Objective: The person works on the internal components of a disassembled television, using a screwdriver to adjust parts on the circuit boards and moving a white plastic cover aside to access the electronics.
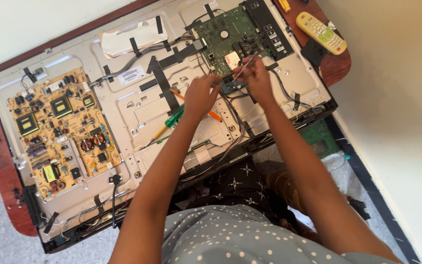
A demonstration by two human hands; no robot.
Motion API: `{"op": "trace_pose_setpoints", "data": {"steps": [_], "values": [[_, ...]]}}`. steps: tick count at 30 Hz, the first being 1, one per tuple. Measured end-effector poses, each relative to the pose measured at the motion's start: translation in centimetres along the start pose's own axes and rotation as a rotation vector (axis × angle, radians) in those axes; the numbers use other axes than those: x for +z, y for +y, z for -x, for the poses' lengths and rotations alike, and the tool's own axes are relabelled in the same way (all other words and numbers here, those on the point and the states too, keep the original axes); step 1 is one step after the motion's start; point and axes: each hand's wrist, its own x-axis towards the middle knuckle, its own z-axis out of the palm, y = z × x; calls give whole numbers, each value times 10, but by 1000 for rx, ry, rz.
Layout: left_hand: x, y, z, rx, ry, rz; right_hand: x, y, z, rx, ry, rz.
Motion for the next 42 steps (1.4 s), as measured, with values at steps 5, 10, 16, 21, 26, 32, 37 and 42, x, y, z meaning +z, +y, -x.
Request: {"op": "trace_pose_setpoints", "data": {"steps": [5,10,16,21,26,32,37,42], "values": [[-47,-24,79,-76,237,-198,63,-25,31,28,-144,202],[-79,-61,119,-464,-85,-321,132,-41,51,-13,-266,588],[-71,-101,140,-474,133,-191,163,-35,56,-208,-80,734],[-81,-113,154,-542,356,98,181,-13,62,-263,-196,900],[-96,-86,153,-299,497,57,200,-8,69,-319,-235,844],[-109,-57,132,-310,404,19,190,-33,70,-219,-290,580],[-103,-27,125,-104,344,-55,171,-61,63,161,-395,-174],[-86,-16,128,-56,278,-58,140,-86,61,87,-229,-15]]}}
